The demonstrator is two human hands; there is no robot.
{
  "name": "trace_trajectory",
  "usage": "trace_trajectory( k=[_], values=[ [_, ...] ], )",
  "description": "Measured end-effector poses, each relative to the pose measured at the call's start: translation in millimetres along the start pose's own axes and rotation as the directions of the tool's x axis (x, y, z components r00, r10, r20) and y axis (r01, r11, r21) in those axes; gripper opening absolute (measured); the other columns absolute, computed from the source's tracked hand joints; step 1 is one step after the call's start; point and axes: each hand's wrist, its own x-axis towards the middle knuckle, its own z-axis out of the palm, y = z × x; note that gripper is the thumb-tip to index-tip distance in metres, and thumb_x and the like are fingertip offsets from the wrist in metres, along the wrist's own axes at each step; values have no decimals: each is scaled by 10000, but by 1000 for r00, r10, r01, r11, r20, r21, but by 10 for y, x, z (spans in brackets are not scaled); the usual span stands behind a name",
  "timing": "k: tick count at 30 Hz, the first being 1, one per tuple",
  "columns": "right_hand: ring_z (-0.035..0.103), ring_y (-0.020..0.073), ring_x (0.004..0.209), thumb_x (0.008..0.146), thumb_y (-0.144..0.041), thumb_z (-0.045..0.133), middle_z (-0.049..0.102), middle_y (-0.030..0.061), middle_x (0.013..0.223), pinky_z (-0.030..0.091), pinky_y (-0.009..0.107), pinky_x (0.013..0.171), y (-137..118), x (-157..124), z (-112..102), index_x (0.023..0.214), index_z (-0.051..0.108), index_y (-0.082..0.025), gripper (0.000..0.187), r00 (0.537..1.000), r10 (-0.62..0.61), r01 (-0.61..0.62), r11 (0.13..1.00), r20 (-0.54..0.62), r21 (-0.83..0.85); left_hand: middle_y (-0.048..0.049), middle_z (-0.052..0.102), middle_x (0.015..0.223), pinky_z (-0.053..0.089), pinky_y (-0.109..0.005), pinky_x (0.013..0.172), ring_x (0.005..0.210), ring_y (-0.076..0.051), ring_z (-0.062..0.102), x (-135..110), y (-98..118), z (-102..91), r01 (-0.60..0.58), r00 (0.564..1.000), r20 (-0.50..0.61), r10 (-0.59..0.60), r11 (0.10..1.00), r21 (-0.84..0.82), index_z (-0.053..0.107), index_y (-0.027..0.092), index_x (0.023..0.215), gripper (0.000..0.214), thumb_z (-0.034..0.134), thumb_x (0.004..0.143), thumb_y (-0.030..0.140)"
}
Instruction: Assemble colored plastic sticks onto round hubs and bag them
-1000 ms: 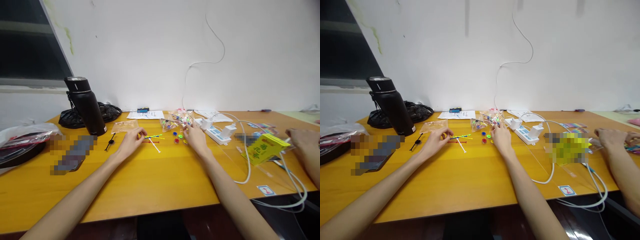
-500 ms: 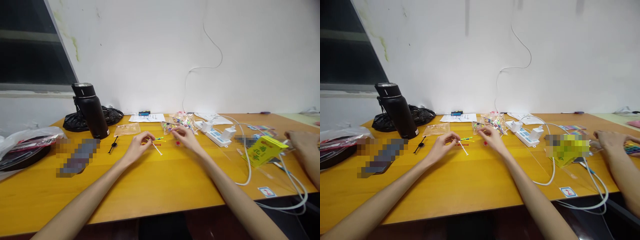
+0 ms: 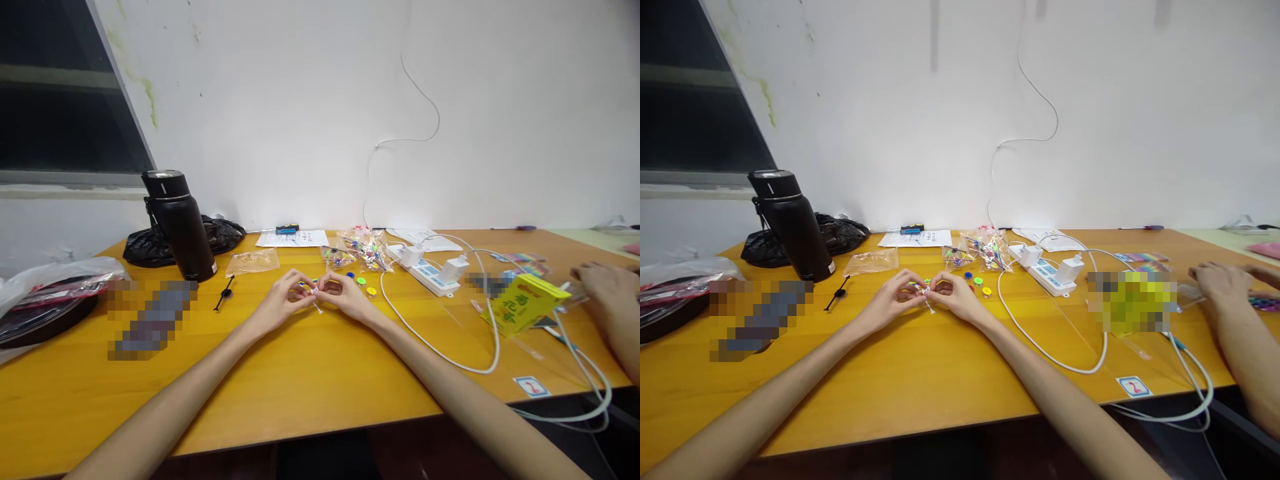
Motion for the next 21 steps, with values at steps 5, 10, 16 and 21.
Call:
trace_trajectory(
  k=[5, 10, 16, 21],
  values=[
    [709, 203, 965, 808, -433, 770, 721, 47, 985, 535, 357, 940, -21, -2, 21, 920, 598, -200, 310, 1000, 17, -17, 1000, 15, -22, -62, 642, 1076, 563, -334, 885, 955, -183, 672, 7, -46, -27, 43, 999, -8, -44, 998, -49, 668, 203, 1039, 281, 711, 868, 422],
    [663, 171, 860, 931, -358, 632, 692, 43, 952, 520, 300, 788, -40, -48, 85, 998, 622, -195, 177, 996, -83, 62, 929, -42, -365, -74, 684, 1072, 566, -363, 901, 968, -207, 687, 47, -91, -68, 87, 985, -140, -102, 990, -112, 672, 181, 1000, 282, 716, 853, 418],
    [581, 147, 781, 923, -237, 636, 628, 28, 903, 454, 270, 729, -4, -71, 144, 974, 650, -184, 75, 984, -180, 124, 715, -10, -688, -65, 694, 1032, 601, -390, 864, 906, -213, 717, 93, -96, -100, 164, 923, -281, -262, 930, -329, 632, 168, 998, 381, 785, 772, 435],
    [592, 144, 779, 943, -194, 590, 632, 38, 933, 454, 265, 724, -3, -65, 163, 942, 662, -176, 75, 989, -148, 103, 679, 2, -727, -67, 708, 1029, 619, -376, 819, 900, -209, 722, 111, -129, -76, 176, 905, -294, -308, 900, -400, 612, 175, 991, 405, 823, 718, 386]
  ],
)
